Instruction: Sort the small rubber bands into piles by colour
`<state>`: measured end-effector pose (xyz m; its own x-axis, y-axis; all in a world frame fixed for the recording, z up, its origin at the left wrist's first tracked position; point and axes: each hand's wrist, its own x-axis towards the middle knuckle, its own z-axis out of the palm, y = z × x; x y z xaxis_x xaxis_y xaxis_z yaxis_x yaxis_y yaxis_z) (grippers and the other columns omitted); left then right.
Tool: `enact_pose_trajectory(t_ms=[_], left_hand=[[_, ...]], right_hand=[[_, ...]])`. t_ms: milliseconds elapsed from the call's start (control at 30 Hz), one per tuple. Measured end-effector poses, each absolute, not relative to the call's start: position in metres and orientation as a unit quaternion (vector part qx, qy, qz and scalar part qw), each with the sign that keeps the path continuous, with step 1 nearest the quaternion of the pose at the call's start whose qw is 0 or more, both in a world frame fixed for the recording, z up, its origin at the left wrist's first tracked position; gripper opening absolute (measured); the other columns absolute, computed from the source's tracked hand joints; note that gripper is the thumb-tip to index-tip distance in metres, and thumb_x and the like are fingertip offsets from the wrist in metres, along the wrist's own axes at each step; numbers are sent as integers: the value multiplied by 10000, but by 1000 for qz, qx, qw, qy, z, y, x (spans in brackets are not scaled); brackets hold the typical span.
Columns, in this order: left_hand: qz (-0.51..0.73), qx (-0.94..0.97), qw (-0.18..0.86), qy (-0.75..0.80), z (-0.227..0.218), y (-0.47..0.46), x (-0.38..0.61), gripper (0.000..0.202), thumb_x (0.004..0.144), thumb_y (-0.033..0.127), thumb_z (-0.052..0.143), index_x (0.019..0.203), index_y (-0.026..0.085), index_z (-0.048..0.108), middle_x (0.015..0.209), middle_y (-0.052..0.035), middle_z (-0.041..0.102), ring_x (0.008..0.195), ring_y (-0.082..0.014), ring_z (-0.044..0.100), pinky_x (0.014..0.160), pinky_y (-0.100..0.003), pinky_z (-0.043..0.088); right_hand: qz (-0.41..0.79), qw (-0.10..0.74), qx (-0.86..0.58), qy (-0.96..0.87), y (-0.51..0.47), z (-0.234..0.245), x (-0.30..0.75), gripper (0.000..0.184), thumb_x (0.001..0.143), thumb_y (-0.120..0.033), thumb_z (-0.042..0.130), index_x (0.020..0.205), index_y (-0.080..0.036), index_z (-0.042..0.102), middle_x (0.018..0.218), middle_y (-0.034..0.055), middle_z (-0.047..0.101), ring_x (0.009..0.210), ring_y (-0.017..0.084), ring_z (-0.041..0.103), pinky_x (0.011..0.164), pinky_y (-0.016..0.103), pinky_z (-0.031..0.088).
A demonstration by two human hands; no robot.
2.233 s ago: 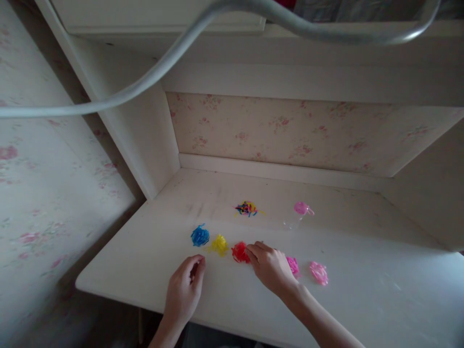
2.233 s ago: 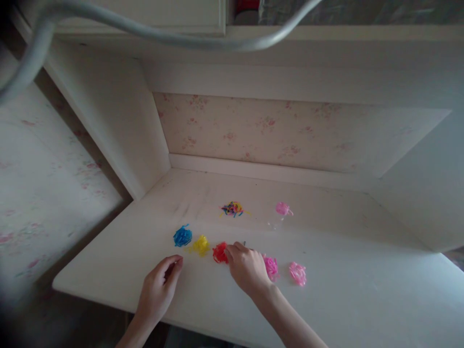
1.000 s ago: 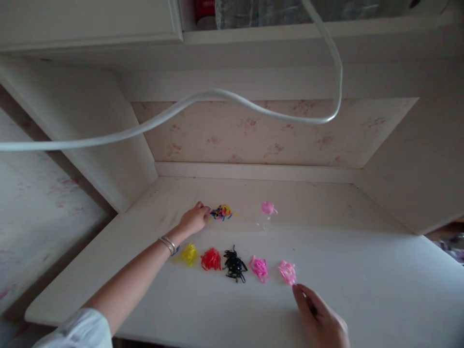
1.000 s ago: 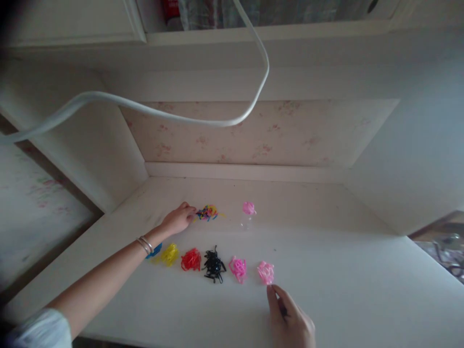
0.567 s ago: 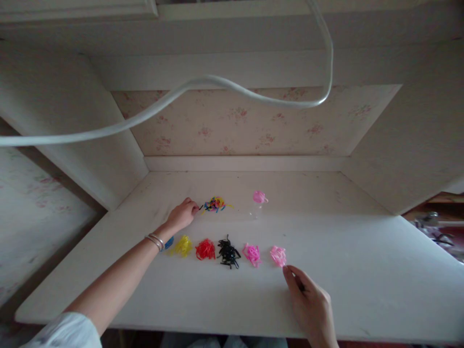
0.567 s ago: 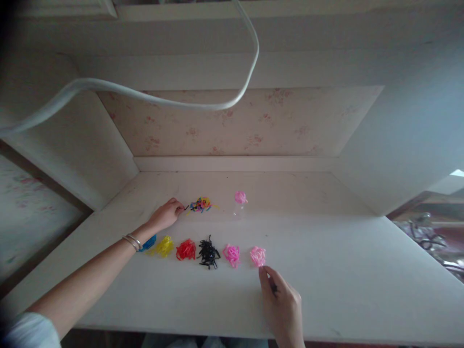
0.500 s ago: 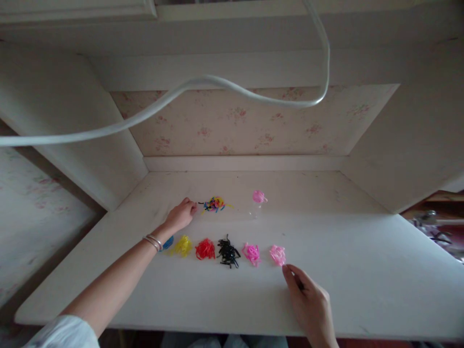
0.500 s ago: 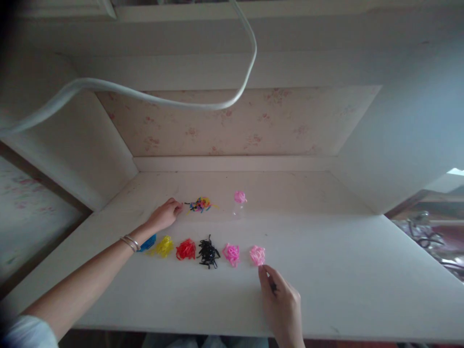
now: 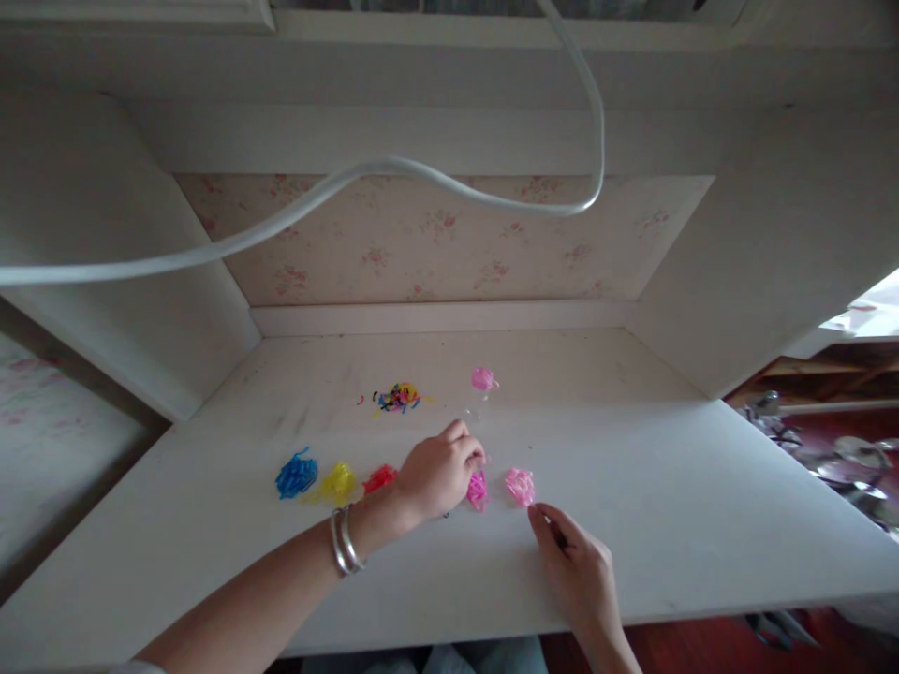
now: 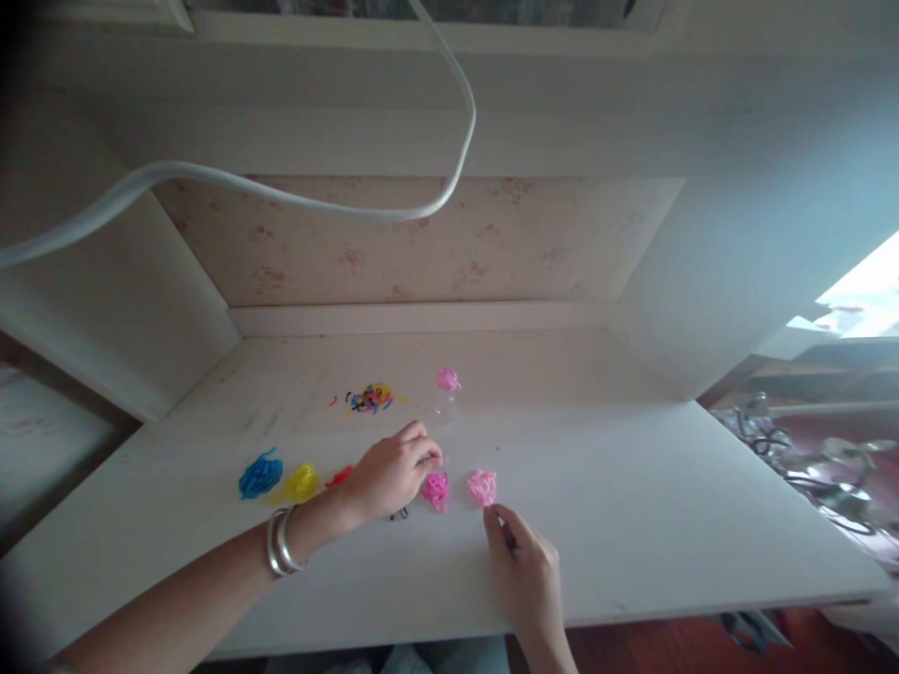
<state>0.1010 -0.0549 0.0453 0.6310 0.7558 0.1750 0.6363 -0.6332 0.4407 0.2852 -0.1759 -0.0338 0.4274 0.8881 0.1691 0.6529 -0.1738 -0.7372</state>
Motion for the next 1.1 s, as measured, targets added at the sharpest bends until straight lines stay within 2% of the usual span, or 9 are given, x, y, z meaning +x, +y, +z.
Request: enact_pose_trajectory(t_ms=[200, 333, 467, 600, 767, 900, 1033, 1100], left_hand=[[135, 903, 192, 359, 18, -56, 156, 217, 873, 292, 483, 849, 228, 689, 911, -21, 612, 681, -115, 625, 606, -231, 455], [153, 896, 191, 371, 23, -51, 148, 250, 893, 292, 447, 846, 231, 684, 883, -10, 609, 701, -106, 612, 638, -219, 451], [235, 858, 194, 414, 44, -49, 105, 267, 918, 289, 402, 903, 205, 656, 882, -22, 609, 790, -111, 591, 742, -221, 449], [326, 778, 214, 493, 54, -67, 39, 281, 901, 376, 435, 892, 191, 647, 815, -18, 621, 677, -106, 565, 660, -215, 455], [400, 613, 224, 644, 19, -113, -56, 351, 827, 493, 507, 957, 195, 640, 952, -45, 684, 822, -154, 638, 721, -216, 499], [379, 464, 191, 778, -16, -138, -121, 453, 736, 596, 528, 932, 207, 651, 942, -57, 711, 802, -204, 664, 618, -231, 521], [376, 423, 183, 804, -24, -141, -145, 447, 739, 597, 507, 939, 222, 646, 996, -49, 709, 900, -214, 663, 677, -235, 530], [369, 445, 194, 792, -22, -138, -142, 432, 748, 594, 500, 910, 223, 652, 949, -41, 719, 849, -201, 673, 660, -226, 528]], right_hand=[[158, 400, -742, -515, -177, -33, 285, 452, 866, -530, 437, 841, -174, 715, 555, -14, 607, 478, 91, 525, 517, 163, 393], [162, 417, -736, -507, -176, -37, 286, 433, 852, -528, 467, 840, -169, 709, 525, -23, 563, 456, 86, 483, 494, 165, 377], [179, 427, -740, -489, -176, -40, 289, 416, 842, -525, 485, 833, -171, 703, 548, -16, 567, 485, 94, 494, 497, 168, 381], [188, 430, -743, -477, -177, -41, 291, 415, 818, -543, 506, 818, -178, 704, 553, -16, 570, 494, 95, 502, 499, 166, 386], [193, 413, -752, -476, -177, -41, 287, 448, 792, -579, 502, 809, -184, 713, 553, -16, 585, 481, 93, 511, 485, 157, 395], [191, 377, -758, -496, -177, -41, 286, 456, 761, -603, 512, 812, -200, 720, 553, -25, 598, 482, 89, 536, 504, 141, 414], [204, 350, -770, -494, -175, -43, 288, 467, 741, -627, 511, 817, -217, 721, 588, -23, 640, 527, 104, 590, 508, 131, 430], [197, 353, -780, -479, -172, -42, 286, 472, 737, -632, 513, 830, -219, 720, 627, -18, 667, 564, 116, 615, 509, 130, 436]])
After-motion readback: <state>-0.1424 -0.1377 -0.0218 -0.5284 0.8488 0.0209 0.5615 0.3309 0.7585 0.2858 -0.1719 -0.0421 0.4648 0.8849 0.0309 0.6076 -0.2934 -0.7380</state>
